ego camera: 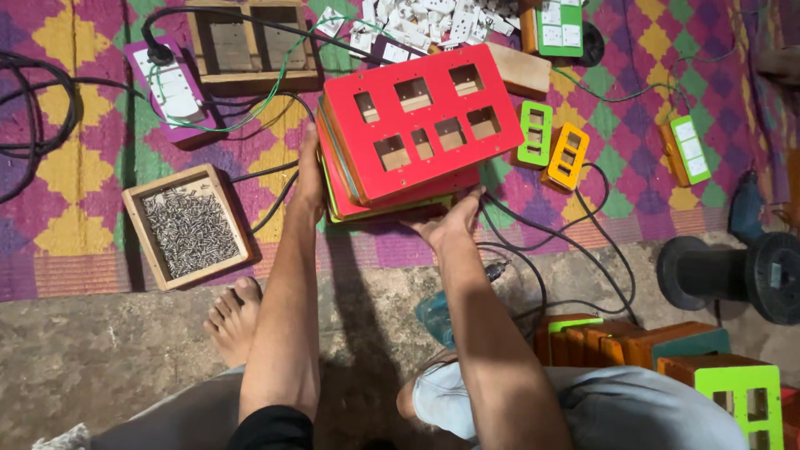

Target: The person sits on the floor and uses a corded power drill to fasten screws into colorful wooden frames. They handle multiple frames, including green and blue ones, picking up screws from a nearby container and stacking the assembled pieces.

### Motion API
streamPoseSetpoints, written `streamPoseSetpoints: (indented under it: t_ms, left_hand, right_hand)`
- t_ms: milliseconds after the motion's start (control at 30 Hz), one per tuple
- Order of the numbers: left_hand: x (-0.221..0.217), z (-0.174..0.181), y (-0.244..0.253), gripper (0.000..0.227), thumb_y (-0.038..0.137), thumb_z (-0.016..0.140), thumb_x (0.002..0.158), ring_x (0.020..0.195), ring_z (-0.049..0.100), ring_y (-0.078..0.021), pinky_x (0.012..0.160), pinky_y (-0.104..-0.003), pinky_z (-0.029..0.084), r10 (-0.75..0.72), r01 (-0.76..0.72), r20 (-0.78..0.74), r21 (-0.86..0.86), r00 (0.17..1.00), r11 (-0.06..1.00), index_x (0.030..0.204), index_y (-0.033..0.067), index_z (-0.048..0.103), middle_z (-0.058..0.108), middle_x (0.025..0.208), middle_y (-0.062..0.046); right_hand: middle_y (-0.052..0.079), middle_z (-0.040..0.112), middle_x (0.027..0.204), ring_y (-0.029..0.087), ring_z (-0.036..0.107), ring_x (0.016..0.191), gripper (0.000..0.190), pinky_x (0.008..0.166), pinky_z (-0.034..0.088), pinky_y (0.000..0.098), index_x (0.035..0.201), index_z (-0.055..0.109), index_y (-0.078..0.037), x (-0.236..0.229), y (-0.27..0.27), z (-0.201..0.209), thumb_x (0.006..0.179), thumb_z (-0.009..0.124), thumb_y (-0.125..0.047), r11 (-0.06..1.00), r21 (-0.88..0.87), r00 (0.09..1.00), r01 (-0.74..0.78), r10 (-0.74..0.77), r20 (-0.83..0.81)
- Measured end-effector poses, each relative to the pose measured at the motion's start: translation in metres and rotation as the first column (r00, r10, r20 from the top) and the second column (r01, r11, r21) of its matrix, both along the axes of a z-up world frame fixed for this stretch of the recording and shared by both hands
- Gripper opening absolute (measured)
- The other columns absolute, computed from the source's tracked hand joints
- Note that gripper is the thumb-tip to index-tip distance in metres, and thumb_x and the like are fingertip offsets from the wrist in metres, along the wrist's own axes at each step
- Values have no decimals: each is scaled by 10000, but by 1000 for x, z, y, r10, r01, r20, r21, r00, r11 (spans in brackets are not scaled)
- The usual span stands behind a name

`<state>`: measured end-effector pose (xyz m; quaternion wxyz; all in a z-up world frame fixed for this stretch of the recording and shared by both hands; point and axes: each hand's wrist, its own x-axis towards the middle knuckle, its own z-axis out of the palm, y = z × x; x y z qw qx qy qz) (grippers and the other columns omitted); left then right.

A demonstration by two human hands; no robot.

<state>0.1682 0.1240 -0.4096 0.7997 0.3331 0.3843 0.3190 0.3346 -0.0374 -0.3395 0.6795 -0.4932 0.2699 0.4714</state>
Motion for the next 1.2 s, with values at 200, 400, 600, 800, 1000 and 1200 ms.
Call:
streamPoseSetpoints:
  t_ms: [200, 400, 600, 800, 1000, 1200]
  left_hand:
    - [1, -7, 1, 937, 752, 378, 926, 1477, 404, -282, 1201, -436, 326, -55, 54, -61, -20, 997, 998, 1592, 96, 327, 396, 1615, -147]
    - [-1, 2, -2, 964, 771, 368, 898, 1471, 429, -308, 1192, -458, 364, -105, 105, -14, -45, 994, 993, 1588, 99, 319, 402, 1619, -176]
    - [-1, 0, -14, 1003, 802, 334, 898, 1434, 488, -330, 1164, -464, 405, -50, 49, -34, -40, 998, 998, 1574, 64, 402, 472, 1574, -208]
    - [5, -27, -65, 936, 789, 390, 919, 1420, 471, -363, 1184, -523, 368, 321, -307, -187, 103, 928, 946, 1458, 35, 521, 512, 1525, -220]
    - [17, -53, -123, 833, 757, 322, 916, 1366, 361, -291, 1162, -495, 174, 327, -255, -526, 207, 785, 945, 1365, 110, 594, 499, 1437, -115]
    - [26, -64, -130, 779, 748, 503, 861, 1235, 464, -289, 1098, -462, 321, 319, -395, -548, -23, 773, 918, 1222, 65, 604, 479, 1281, -101]
  right_hand:
    - [186, 449, 1552, 471, 466, 1396, 845, 1076, 383, 764, 1539, 450, -204, -2, -9, -35, 890, 336, -733, 1000, -26, 999, 16, -14, 52]
    - [132, 424, 1538, 391, 434, 1417, 799, 1119, 400, 704, 1527, 440, -285, -15, -12, -26, 875, 359, -739, 991, 3, 991, 136, -136, -6]
    - [94, 398, 1594, 358, 398, 1445, 853, 1131, 356, 668, 1535, 414, -283, -16, -11, -24, 856, 295, -786, 984, 45, 985, 171, -171, 6]
    - [93, 423, 1626, 350, 418, 1475, 851, 1179, 359, 559, 1558, 396, -199, 11, -16, -29, 912, 321, -748, 981, 164, 983, 106, -128, 129]
    - [105, 510, 1540, 371, 462, 1425, 785, 1122, 357, 627, 1474, 492, -177, 12, -32, -14, 939, 310, -722, 997, 78, 992, 2, -11, 122]
    - [117, 596, 1453, 391, 506, 1376, 746, 1066, 356, 695, 1390, 588, -156, -28, -52, -40, 966, 298, -696, 987, -81, 904, -136, 90, -419]
